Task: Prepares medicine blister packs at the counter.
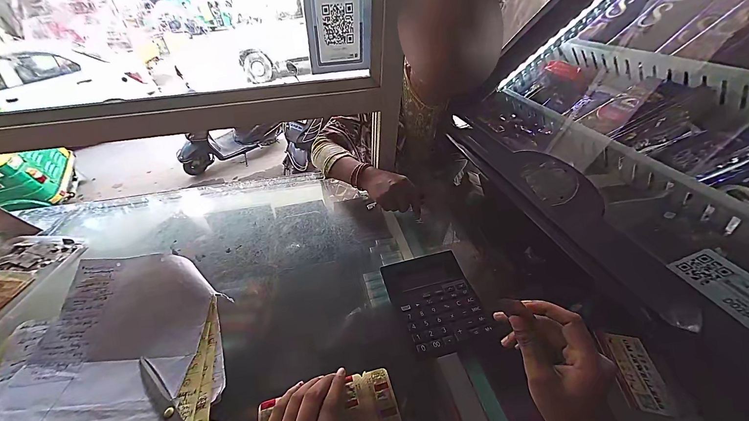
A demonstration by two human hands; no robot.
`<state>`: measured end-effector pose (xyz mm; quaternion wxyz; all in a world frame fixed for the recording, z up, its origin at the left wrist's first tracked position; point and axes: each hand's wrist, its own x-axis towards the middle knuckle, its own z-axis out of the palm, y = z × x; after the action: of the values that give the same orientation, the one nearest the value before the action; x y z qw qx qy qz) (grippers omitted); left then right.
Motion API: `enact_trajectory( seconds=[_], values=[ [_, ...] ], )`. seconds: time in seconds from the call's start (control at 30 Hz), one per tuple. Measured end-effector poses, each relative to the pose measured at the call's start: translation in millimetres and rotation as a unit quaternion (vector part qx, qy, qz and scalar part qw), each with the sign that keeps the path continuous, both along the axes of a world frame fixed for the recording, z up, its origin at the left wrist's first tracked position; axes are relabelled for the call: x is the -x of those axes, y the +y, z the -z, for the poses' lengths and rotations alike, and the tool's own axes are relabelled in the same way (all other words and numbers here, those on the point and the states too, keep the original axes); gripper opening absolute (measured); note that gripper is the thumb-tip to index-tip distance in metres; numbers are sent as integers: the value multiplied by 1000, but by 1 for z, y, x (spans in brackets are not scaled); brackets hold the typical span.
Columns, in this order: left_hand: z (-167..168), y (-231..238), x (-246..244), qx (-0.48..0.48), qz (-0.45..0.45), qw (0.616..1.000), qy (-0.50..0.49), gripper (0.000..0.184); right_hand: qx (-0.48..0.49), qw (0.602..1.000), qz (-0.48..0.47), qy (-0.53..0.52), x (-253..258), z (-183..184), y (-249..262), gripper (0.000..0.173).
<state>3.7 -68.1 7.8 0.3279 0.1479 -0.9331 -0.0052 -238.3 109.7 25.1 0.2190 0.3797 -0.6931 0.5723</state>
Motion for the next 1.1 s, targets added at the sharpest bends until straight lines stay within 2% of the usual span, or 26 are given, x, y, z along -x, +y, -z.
enact_trajectory(
  seconds=[0.37,0.57,0.63,0.7,0.77,0.83,0.9,0.93,1.03,1.1],
  values=[
    [-1,-1,-1,-8,32,999,19,83,-2,1000,17,23,4,-1,2,28],
    [1,-2,-1,1,48,998,31,83,37,987,-53,-147,6,-11,2,31],
    [0,-2,-1,-2,54,998,33,84,48,977,-72,-196,10,-16,2,28],
    [-1,-1,0,-5,55,998,36,86,38,976,-74,-202,13,-20,2,22],
    [-1,-1,0,-6,52,998,45,88,-15,988,-40,-147,18,-26,2,17],
    [1,-1,0,-8,50,997,51,89,-122,991,52,-26,27,-35,3,20],
    [1,-1,2,-8,53,997,48,91,-231,960,136,80,43,-47,-3,19],
    [0,-1,2,-8,55,998,43,92,-278,944,151,99,52,-51,-9,17],
    [-4,0,2,-11,58,998,28,96,-414,889,161,113,80,-55,-30,16],
    [-4,1,1,-13,60,998,30,98,-446,874,151,122,86,-55,-36,19]
  ],
)
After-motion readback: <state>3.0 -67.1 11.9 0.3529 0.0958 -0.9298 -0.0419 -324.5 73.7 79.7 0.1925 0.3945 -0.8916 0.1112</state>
